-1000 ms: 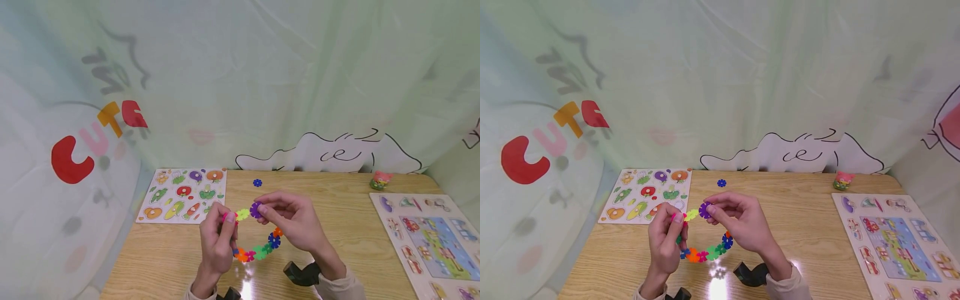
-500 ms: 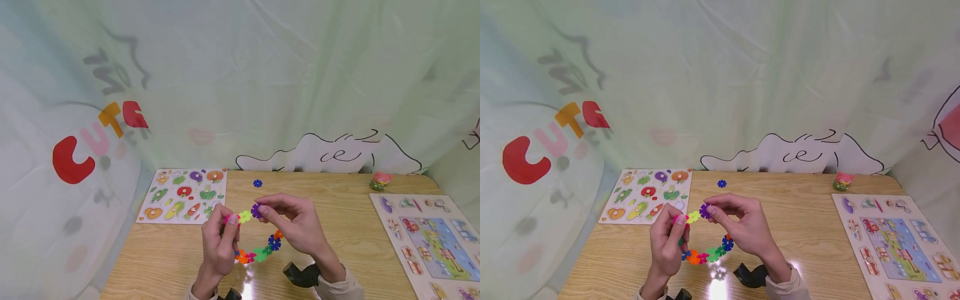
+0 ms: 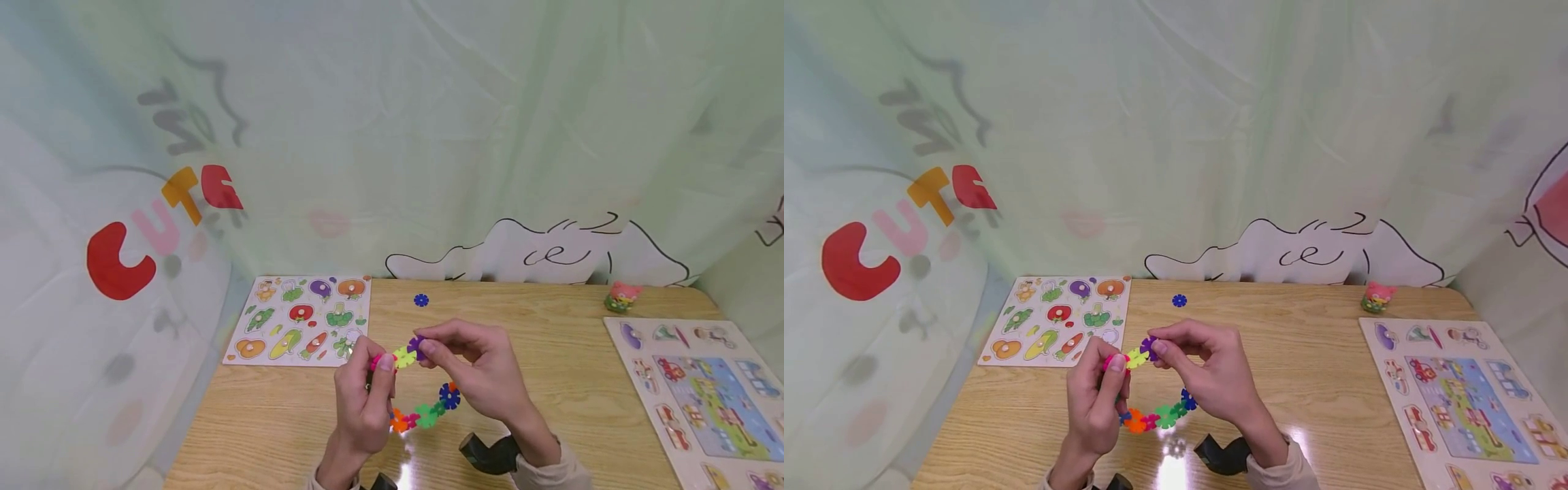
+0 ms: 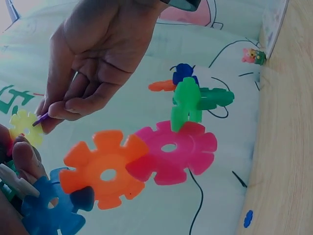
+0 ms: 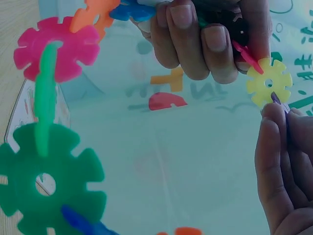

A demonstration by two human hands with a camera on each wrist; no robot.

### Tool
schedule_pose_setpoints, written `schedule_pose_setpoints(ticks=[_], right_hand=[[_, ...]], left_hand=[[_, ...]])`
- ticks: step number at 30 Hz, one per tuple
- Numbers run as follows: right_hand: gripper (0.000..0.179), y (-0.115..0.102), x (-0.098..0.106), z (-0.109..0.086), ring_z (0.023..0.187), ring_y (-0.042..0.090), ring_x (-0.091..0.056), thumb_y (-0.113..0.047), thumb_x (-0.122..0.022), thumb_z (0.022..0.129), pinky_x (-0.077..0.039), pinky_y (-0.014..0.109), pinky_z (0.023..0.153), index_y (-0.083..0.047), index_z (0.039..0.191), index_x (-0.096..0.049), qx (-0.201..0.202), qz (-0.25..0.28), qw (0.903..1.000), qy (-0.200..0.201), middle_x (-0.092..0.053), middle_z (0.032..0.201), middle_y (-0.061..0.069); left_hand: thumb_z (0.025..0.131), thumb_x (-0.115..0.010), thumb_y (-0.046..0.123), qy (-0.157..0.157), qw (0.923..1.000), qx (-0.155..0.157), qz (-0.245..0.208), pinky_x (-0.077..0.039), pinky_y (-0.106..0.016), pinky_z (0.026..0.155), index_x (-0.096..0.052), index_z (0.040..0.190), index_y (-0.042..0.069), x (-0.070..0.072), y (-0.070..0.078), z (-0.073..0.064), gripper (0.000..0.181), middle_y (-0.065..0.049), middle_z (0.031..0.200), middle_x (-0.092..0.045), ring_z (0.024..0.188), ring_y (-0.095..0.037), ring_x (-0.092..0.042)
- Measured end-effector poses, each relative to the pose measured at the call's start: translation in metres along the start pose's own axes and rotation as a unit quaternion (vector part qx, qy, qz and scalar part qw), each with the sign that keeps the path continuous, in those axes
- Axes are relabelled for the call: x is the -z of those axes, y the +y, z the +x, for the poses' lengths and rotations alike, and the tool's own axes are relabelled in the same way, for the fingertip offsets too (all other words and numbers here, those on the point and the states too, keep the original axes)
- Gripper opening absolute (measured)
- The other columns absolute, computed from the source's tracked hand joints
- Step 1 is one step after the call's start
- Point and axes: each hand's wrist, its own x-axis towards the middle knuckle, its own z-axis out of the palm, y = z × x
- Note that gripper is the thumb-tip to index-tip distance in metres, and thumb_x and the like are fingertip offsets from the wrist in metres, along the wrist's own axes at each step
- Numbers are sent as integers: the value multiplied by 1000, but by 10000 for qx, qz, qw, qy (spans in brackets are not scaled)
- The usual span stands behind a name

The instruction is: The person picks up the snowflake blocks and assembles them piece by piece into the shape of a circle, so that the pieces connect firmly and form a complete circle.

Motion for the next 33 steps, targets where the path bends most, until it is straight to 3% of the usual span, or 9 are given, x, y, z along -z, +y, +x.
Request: schedule_pose_setpoints(ticks=[7, 11, 14, 17, 19, 22, 25, 28, 33], right_hand=[[17, 1, -4, -1, 74, 13, -76, 13, -70, 94, -67, 32, 66, 1, 105, -77, -40, -229, 9996, 169, -80, 93, 15], [16, 2, -5, 0, 73, 12, -76, 10, -71, 95, -67, 31, 67, -3, 104, -76, 76, -644, 9978, 168, -80, 90, 10], [16, 5, -6, 1, 74, 12, -77, 10, -71, 95, -67, 30, 68, -3, 103, -74, 131, -835, 9963, 170, -81, 90, 9], [16, 7, -6, 2, 74, 12, -77, 10, -72, 95, -67, 28, 71, -3, 104, -73, 47, -915, 9957, 167, -81, 89, 8], [15, 9, -7, 2, 74, 11, -78, 7, -73, 95, -65, 24, 67, -4, 105, -73, -77, -1012, 9948, 132, -81, 87, 7], [13, 11, -7, 2, 73, 9, -78, 1, -74, 96, -58, 18, 55, -6, 107, -71, -252, -1222, 9922, -7, -81, 85, 4], [13, 13, -2, 3, 73, 9, -78, -4, -73, 99, -52, 20, 49, -7, 112, -70, -485, -1411, 9885, -247, -81, 85, 2], [17, 16, 10, 5, 76, 9, -78, -6, -68, 103, -61, 24, 62, -6, 120, -68, -744, -1523, 9849, -358, -82, 89, 2], [25, 45, 43, 13, 80, 16, -78, -19, -63, 109, -66, 29, 74, -7, 129, -66, -1351, -1924, 9719, 71, -81, 95, 10]], left_hand=[[98, -44, -13, 104, 9997, 198, 32, -32, -10, 33, -46, 87, 6, -3, -2, -1, 22, -1, 54, -41, 43, 4, -37], [105, -42, -6, 151, 9951, 941, -253, -34, -15, 32, -44, 86, 5, -5, -2, -1, 21, -6, 50, -40, 41, 1, -38], [113, -40, 8, 66, 9784, 1955, -674, -36, -17, 35, -43, 90, 2, -5, 0, 1, 24, -15, 49, -38, 41, -3, -39], [116, -37, 22, -111, 9504, 2882, -1164, -38, -18, 42, -43, 98, -1, -4, 0, 4, 29, -18, 50, -36, 43, -6, -40], [115, -33, 22, -267, 9341, 3253, -1445, -41, -18, 44, -45, 105, -3, -2, -2, 5, 29, -13, 51, -38, 44, -8, -41], [112, -27, 16, -491, 9201, 3461, -1765, -42, -18, 44, -48, 114, -4, 0, -6, 5, 29, -2, 53, -42, 43, -8, -42], [108, -26, 11, -564, 9176, 3463, -1866, -42, -18, 41, -51, 116, -6, 1, -10, 5, 32, 2, 56, -44, 41, -7, -43], [107, -26, 10, -468, 9176, 3477, -1867, -43, -18, 40, -53, 116, -8, 3, -16, 5, 34, 2, 58, -47, 40, -7, -44], [107, -24, 9, -119, 9131, 3592, -1928, -45, -18, 40, -54, 115, -4, 8, -23, 6, 34, 1, 63, -51, 42, -9, -46]])
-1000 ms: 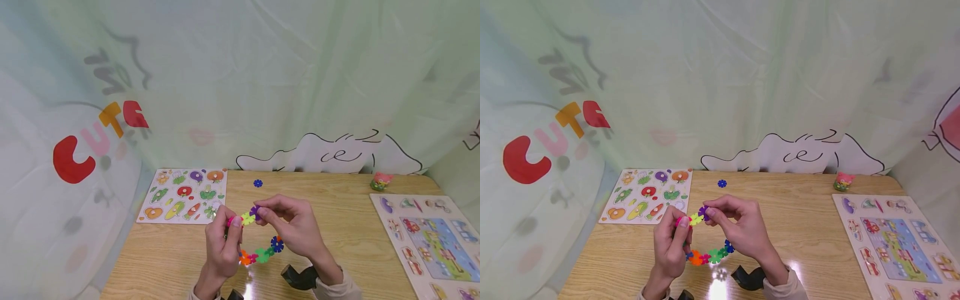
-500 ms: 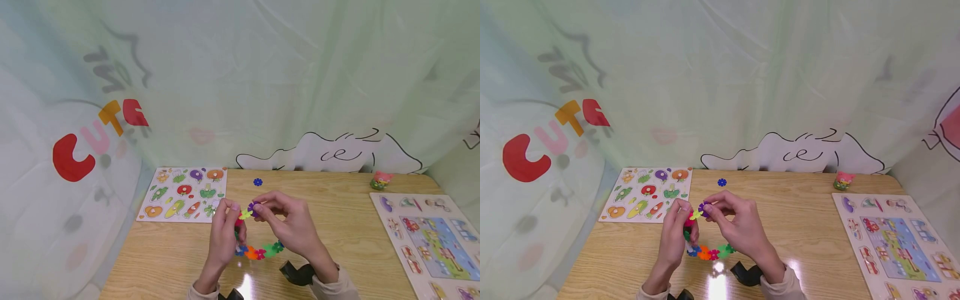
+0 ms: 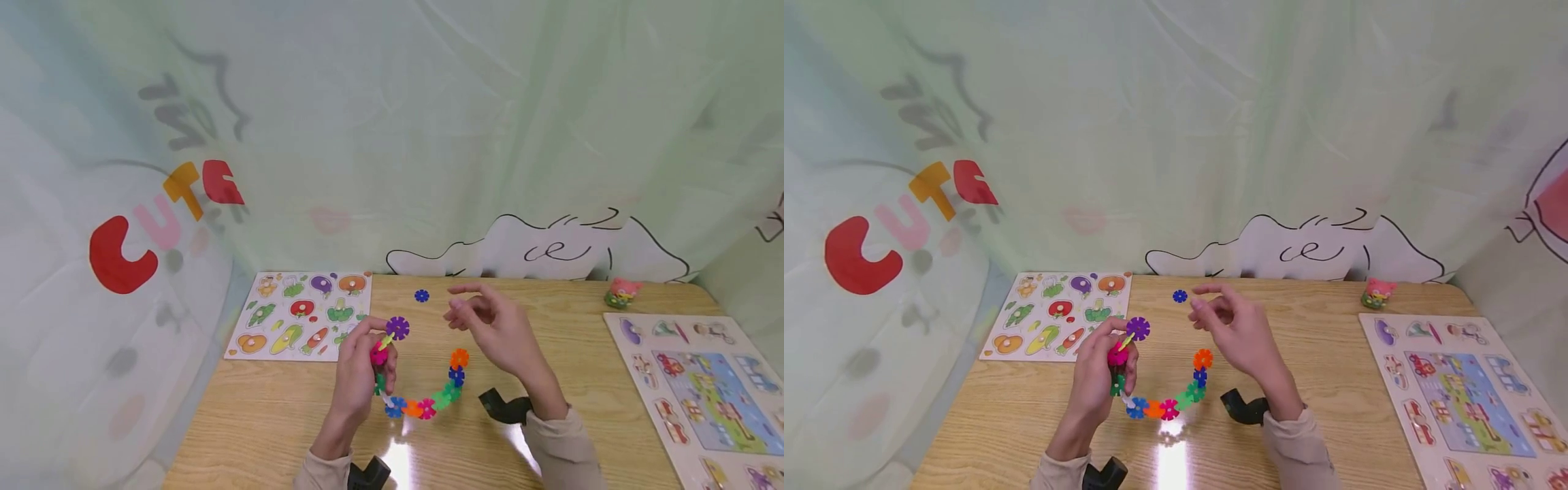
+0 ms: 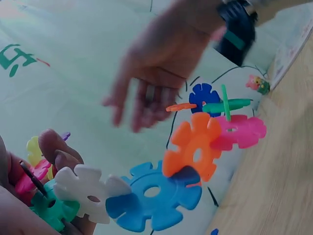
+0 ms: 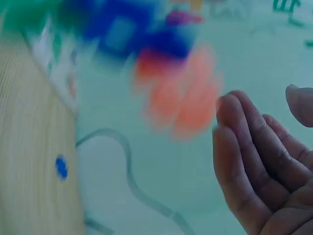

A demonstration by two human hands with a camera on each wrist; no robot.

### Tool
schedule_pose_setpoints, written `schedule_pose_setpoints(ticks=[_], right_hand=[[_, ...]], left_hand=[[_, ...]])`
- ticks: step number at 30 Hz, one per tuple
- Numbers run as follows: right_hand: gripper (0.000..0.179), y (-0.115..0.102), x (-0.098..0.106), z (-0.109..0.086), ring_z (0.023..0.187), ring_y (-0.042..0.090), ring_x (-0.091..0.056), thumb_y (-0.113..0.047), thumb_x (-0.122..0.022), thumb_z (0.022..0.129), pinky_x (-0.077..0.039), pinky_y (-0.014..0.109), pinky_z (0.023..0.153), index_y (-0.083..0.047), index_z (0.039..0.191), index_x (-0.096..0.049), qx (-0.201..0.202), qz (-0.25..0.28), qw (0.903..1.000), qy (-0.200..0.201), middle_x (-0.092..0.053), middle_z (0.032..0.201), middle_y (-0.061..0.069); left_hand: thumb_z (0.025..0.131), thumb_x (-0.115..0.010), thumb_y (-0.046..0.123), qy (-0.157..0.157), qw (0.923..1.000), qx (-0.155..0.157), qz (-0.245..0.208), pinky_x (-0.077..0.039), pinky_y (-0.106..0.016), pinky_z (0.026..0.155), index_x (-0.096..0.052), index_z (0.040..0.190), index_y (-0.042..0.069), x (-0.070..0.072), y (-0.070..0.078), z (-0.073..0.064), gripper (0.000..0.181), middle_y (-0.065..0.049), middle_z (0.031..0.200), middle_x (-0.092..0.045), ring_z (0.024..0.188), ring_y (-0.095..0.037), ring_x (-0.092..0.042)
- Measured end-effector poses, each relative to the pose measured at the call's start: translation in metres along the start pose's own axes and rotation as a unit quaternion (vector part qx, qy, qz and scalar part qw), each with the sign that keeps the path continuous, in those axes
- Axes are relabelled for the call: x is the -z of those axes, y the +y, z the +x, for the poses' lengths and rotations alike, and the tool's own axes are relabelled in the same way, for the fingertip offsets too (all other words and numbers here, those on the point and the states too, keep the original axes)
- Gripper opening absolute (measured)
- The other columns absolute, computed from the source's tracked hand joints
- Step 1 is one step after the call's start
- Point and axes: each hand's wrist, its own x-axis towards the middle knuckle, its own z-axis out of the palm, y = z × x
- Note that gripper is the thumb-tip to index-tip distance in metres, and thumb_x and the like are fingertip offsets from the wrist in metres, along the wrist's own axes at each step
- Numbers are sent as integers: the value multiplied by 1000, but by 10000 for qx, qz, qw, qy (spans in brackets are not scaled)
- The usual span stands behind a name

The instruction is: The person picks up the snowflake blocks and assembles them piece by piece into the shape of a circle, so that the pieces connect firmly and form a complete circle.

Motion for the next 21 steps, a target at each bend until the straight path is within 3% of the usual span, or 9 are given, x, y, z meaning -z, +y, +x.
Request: schedule_pose_setpoints(ticks=[4, 7, 10, 13, 18, 19, 21], right_hand=[[38, 51, -2, 20, 100, 35, -77, -26, -61, 109, -66, 48, 86, -5, 141, -62, -558, -755, 9956, -58, -78, 115, 20], [48, 85, -14, 34, 127, 48, -65, -23, -59, 110, -55, 63, 105, -4, 154, -51, -683, -1367, 9859, -684, -64, 142, 27], [54, 103, -28, 47, 144, 55, -46, -16, -58, 109, -37, 73, 119, 0, 159, -42, -469, -1692, 9746, -1391, -48, 157, 33], [55, 110, -42, 58, 150, 58, -36, -13, -59, 107, -26, 75, 123, -1, 159, -43, -219, -2111, 9602, -1817, -41, 160, 36], [48, 106, -60, 65, 149, 56, -38, -16, -61, 107, -28, 72, 123, -8, 154, -54, -178, -2946, 9304, -2175, -38, 164, 31], [44, 104, -62, 65, 147, 54, -42, -15, -63, 106, -30, 71, 123, -8, 150, -59, -129, -3078, 9267, -2154, -42, 162, 30], [36, 102, -65, 64, 141, 51, -50, -13, -69, 103, -35, 66, 123, -7, 139, -69, -212, -3124, 9293, -1958, -52, 157, 26]], left_hand=[[107, -24, 10, 197, 9995, 89, -216, -47, -20, 39, -53, 111, 1, 5, 0, 2, 31, 0, 65, -53, 41, -10, -48], [107, -24, 11, 264, 9986, 158, -420, -47, -21, 39, -51, 107, 5, 8, 0, 3, 28, 1, 64, -53, 40, -9, -48], [108, -24, 14, 252, 9976, 197, -622, -47, -21, 39, -49, 103, 8, 9, 0, 4, 26, 3, 63, -53, 39, -8, -47], [110, -26, 21, 188, 9966, 233, -768, -46, -22, 38, -49, 100, 9, 10, 0, 5, 28, 4, 61, -53, 39, -8, -47], [114, -32, 27, 143, 9963, 240, -809, -44, -21, 38, -49, 96, 10, 9, -1, 5, 29, 5, 61, -52, 39, -7, -47], [114, -34, 26, 151, 9964, 238, -800, -44, -21, 38, -49, 96, 10, 9, 0, 5, 28, 5, 61, -52, 39, -6, -47], [114, -37, 25, 173, 9966, 224, -777, -45, -20, 38, -48, 96, 11, 8, 0, 4, 25, 5, 61, -52, 39, -6, -47]])
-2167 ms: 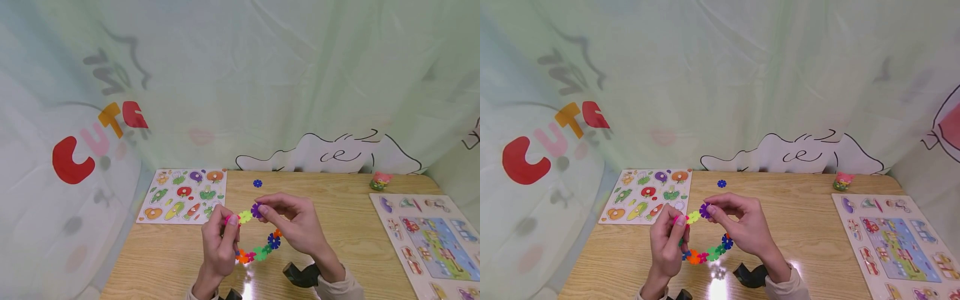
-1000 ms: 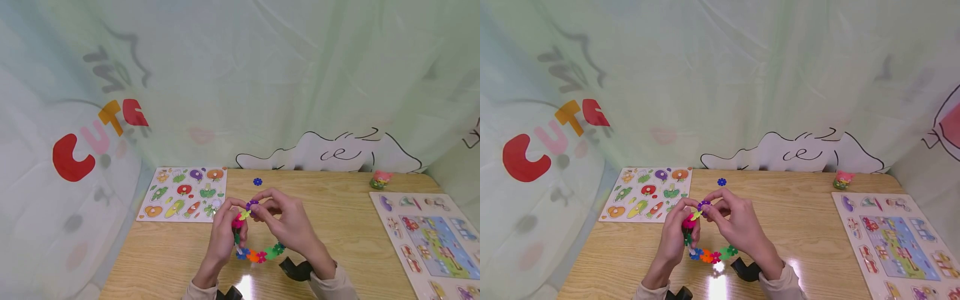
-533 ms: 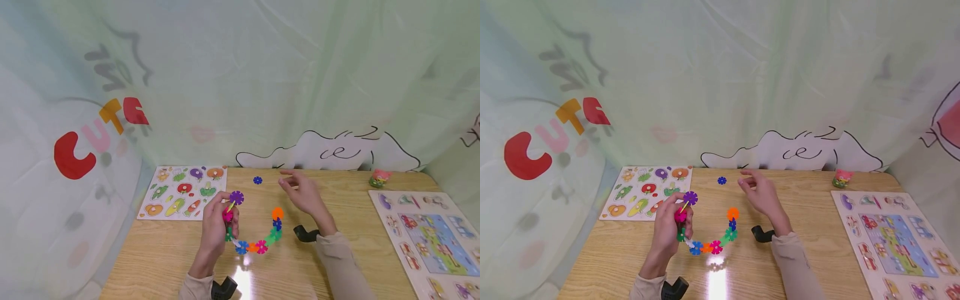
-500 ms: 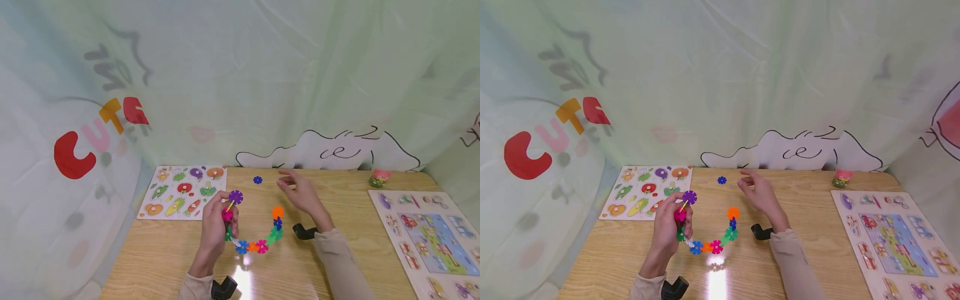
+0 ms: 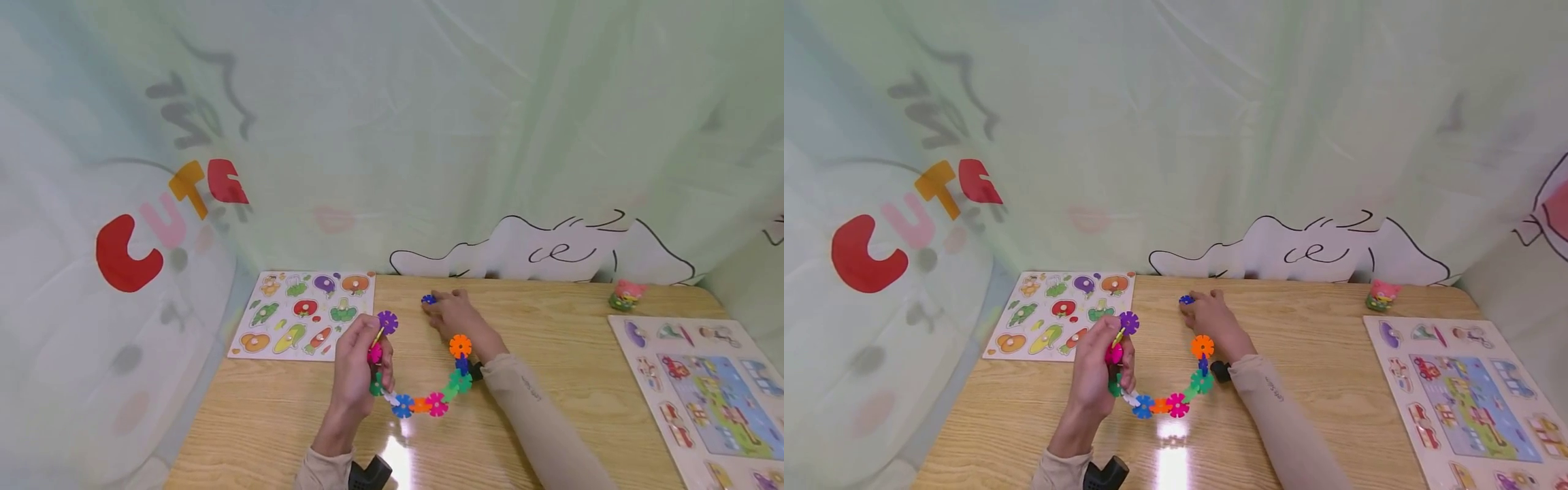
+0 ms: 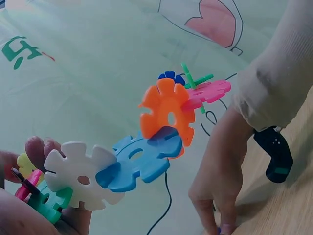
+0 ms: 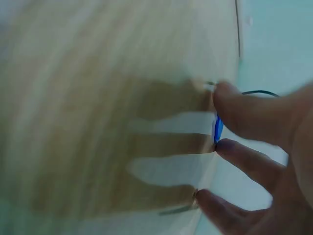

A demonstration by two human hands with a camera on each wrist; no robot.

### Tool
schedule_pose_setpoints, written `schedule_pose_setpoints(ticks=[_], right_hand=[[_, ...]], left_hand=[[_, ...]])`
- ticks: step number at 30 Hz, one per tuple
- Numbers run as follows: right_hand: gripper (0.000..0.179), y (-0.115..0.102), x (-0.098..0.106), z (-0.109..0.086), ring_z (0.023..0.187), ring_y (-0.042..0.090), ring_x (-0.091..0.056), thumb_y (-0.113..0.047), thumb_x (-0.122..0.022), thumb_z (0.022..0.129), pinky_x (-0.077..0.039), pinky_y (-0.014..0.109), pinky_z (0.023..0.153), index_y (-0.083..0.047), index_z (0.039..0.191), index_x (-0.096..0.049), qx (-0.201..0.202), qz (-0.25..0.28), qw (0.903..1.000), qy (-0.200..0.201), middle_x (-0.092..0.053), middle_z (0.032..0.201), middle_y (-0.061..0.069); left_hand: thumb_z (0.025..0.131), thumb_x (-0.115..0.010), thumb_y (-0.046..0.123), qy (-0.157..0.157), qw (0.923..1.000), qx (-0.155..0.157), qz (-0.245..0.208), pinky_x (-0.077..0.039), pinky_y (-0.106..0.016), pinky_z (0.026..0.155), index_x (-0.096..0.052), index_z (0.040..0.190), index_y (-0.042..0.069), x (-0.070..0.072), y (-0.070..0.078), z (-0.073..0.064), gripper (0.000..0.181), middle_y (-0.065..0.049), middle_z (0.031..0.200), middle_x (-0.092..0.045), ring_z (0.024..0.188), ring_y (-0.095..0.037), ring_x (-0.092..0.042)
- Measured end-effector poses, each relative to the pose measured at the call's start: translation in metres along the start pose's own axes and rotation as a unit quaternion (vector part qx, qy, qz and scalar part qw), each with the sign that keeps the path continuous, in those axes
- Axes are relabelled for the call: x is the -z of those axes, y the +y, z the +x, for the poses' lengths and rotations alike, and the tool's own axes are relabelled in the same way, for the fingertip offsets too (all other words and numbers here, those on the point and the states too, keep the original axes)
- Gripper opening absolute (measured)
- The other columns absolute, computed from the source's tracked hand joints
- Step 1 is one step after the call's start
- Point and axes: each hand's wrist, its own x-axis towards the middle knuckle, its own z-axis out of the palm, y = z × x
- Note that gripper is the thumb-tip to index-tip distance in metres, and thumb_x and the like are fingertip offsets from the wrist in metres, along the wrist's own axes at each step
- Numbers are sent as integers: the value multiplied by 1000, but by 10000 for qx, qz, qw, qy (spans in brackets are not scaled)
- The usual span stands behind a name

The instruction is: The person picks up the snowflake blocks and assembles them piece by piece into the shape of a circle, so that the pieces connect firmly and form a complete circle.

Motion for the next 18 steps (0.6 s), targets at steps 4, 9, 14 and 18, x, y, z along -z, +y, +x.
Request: schedule_pose_setpoints(ticks=[4, 9, 14, 18], right_hand=[[13, -6, 1, -7, 107, 39, -70, -5, -78, 95, -58, 53, 104, 0, 107, -82, -419, 291, 9973, 529, -76, 121, 20], [12, -6, 2, -16, 85, 28, -63, -5, -82, 91, -62, 41, 82, 1, 100, -77, -1308, 838, 9863, 548, -73, 93, 12], [30, 5, 0, -27, 90, 28, -63, -12, -85, 91, -61, 38, 85, 3, 112, -69, -1781, 1519, 9717, 306, -68, 99, 14], [23, 21, -3, -40, 80, 22, -58, -16, -85, 91, -53, 29, 74, 0, 101, -72, -1391, 1944, 9704, 353, -66, 89, 10]], left_hand=[[114, -40, 22, 60, 10000, -5, 37, -45, -21, 37, -49, 99, 12, -3, 0, -1, 20, 5, 61, -51, 38, -7, -47], [113, -42, 22, 119, 9999, 19, 115, -46, -22, 38, -49, 99, 13, -6, 1, -2, 18, 5, 60, -51, 38, -8, -47], [114, -44, 23, 91, 9998, -19, 189, -47, -21, 39, -49, 101, 9, -7, 0, -3, 19, 5, 61, -50, 39, -8, -47], [114, -43, 23, 49, 9996, -66, 263, -47, -21, 39, -46, 106, 0, -8, 0, -5, 25, 5, 61, -50, 39, -8, -48]])
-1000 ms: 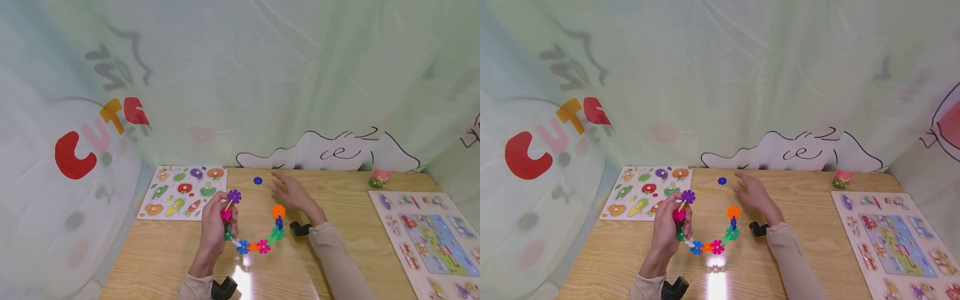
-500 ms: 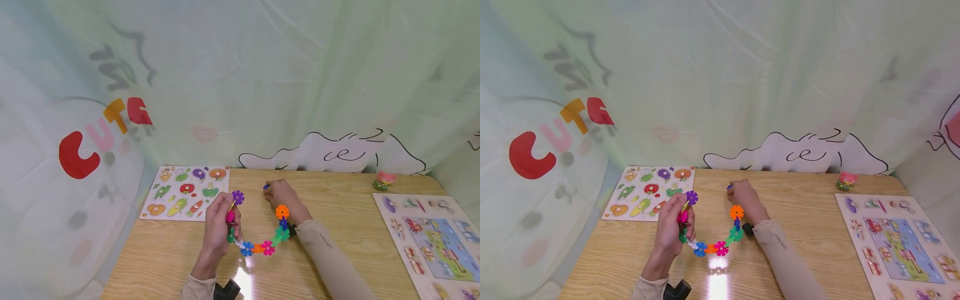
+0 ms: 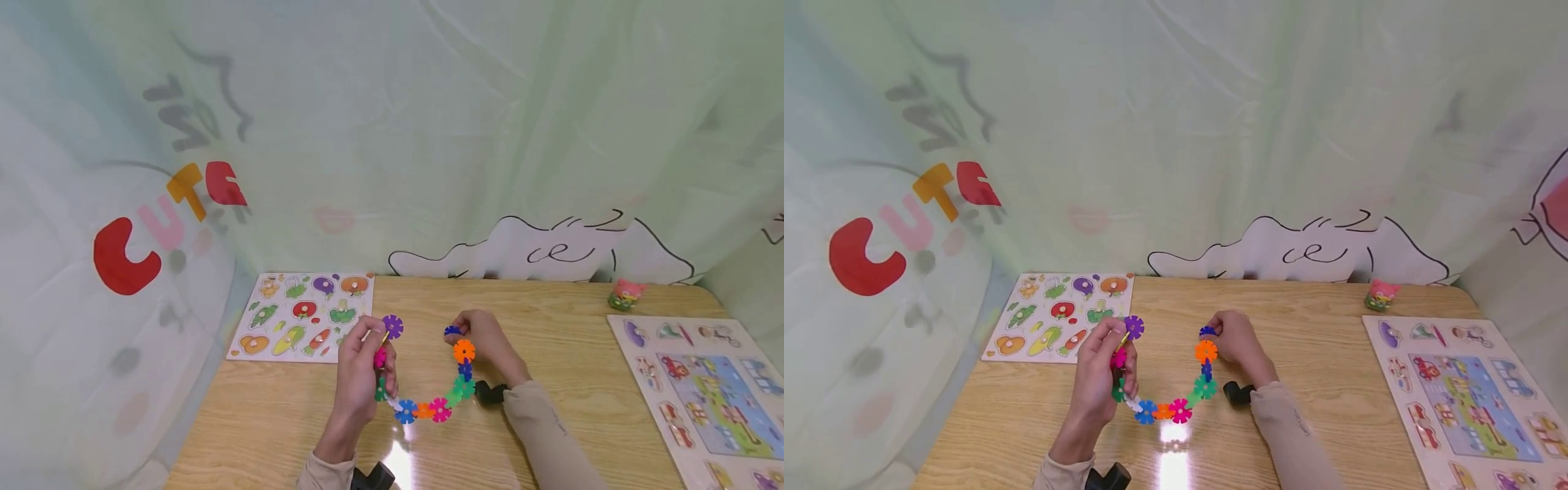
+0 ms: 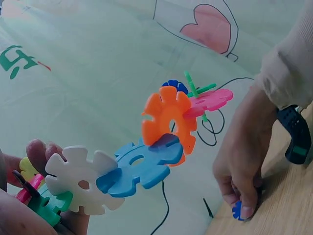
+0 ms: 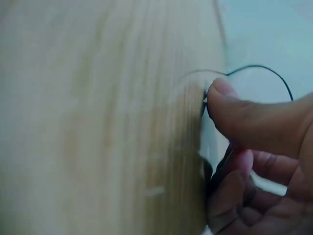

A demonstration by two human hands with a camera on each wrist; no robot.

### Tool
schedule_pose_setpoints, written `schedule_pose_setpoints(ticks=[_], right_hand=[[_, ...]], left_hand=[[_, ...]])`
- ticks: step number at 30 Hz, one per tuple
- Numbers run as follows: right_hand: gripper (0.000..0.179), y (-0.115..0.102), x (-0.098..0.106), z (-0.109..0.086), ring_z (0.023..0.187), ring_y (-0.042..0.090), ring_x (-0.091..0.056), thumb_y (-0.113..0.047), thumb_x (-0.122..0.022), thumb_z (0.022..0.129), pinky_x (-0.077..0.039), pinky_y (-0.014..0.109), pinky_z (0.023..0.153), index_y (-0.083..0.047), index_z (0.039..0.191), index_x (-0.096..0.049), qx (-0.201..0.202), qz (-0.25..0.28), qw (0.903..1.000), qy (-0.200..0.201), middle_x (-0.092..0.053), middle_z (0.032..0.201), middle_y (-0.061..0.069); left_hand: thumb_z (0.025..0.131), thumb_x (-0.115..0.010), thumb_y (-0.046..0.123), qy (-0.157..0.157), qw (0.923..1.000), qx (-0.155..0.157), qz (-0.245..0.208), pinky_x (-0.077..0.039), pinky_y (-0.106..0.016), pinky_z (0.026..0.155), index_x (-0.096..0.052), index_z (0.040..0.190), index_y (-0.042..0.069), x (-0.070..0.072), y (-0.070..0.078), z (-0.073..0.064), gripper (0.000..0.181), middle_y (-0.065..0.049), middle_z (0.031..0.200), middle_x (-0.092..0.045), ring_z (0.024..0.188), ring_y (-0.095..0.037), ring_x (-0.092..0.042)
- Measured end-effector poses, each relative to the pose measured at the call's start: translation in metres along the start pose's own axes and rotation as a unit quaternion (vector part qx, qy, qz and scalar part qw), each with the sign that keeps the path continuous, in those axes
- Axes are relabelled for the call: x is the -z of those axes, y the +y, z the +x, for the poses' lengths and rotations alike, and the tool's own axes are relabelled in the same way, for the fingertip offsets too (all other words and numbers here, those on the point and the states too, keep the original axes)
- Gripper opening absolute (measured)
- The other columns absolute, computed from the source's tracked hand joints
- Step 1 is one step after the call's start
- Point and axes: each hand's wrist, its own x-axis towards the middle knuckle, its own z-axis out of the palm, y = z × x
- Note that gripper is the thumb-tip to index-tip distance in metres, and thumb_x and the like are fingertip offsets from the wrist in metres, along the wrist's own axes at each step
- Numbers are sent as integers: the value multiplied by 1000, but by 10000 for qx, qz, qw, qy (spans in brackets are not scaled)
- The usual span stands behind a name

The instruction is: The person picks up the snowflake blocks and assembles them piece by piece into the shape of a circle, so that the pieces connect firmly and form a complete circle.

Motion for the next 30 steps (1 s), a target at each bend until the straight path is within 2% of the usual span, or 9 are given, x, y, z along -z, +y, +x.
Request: schedule_pose_setpoints(ticks=[3, 6, 11, 14, 15, 18, 21, 25, 30], right_hand=[[19, 11, 5, -7, 78, 19, -56, -21, -79, 97, -49, 25, 68, -4, 99, -73, 293, 413, 9987, -59, -65, 87, 6], [22, 11, 13, -13, 82, 20, -59, -24, -68, 105, -52, 23, 69, -3, 110, -73, 258, 1157, 9929, -44, -68, 93, 10], [34, -15, 40, -30, 97, 28, -67, -23, -56, 112, -61, 25, 86, 3, 130, -67, 356, 2181, 9750, 240, -71, 112, 23], [32, -38, 54, -45, 97, 23, -70, -20, -60, 110, -61, 23, 88, 4, 130, -68, 696, 2466, 9652, 531, -72, 112, 22], [30, -45, 57, -50, 94, 20, -70, -18, -62, 109, -61, 21, 87, 4, 128, -69, 838, 2549, 9612, 639, -73, 109, 17], [21, -66, 62, -65, 88, 11, -71, -11, -68, 104, -60, 17, 86, 4, 119, -72, 1321, 2606, 9509, 1021, -74, 98, 4], [12, -81, 62, -76, 85, 7, -70, -4, -71, 101, -59, 16, 86, 3, 110, -74, 1820, 2369, 9443, 1381, -74, 91, -2], [9, -95, 56, -86, 83, 7, -68, 2, -74, 96, -58, 18, 78, -2, 103, -76, 2383, 1925, 9366, 1699, -77, 89, 6], [14, -104, 49, -92, 83, 9, -69, 7, -75, 93, -58, 22, 76, -5, 99, -74, 2860, 1825, 9254, 1691, -78, 92, 7]], left_hand=[[114, -43, 23, -2, 10000, -38, 57, -47, -21, 40, -44, 108, -5, -1, 0, -1, 28, 5, 61, -50, 39, -8, -48], [114, -44, 23, 11, 9999, -73, 109, -47, -20, 40, -45, 109, -6, -2, 0, -2, 29, 5, 61, -50, 39, -8, -48], [114, -44, 22, 6, 9999, -96, 110, -47, -20, 39, -46, 107, -6, -5, 0, -3, 29, 5, 60, -50, 38, -7, -48], [114, -44, 22, -2, 9999, -117, 104, -47, -20, 39, -46, 107, -6, -6, 0, -4, 29, 5, 60, -50, 38, -8, -48], [114, -44, 22, -7, 9999, -128, 106, -47, -20, 39, -46, 107, -6, -6, 0, -4, 29, 5, 61, -50, 38, -8, -48], [114, -44, 23, -31, 9998, -149, 124, -47, -20, 40, -46, 107, -5, -7, 0, -5, 29, 5, 61, -50, 39, -8, -48], [114, -45, 24, -40, 9997, -179, 140, -47, -20, 40, -46, 107, -5, -8, 0, -6, 30, 5, 61, -50, 40, -8, -49], [115, -45, 25, -50, 9995, -257, 187, -48, -20, 41, -47, 106, -5, -9, 1, -7, 31, 4, 61, -50, 40, -8, -49], [115, -45, 25, -101, 9990, -363, 239, -48, -19, 41, -47, 106, -6, -11, 2, -9, 32, 4, 61, -50, 40, -7, -49]])
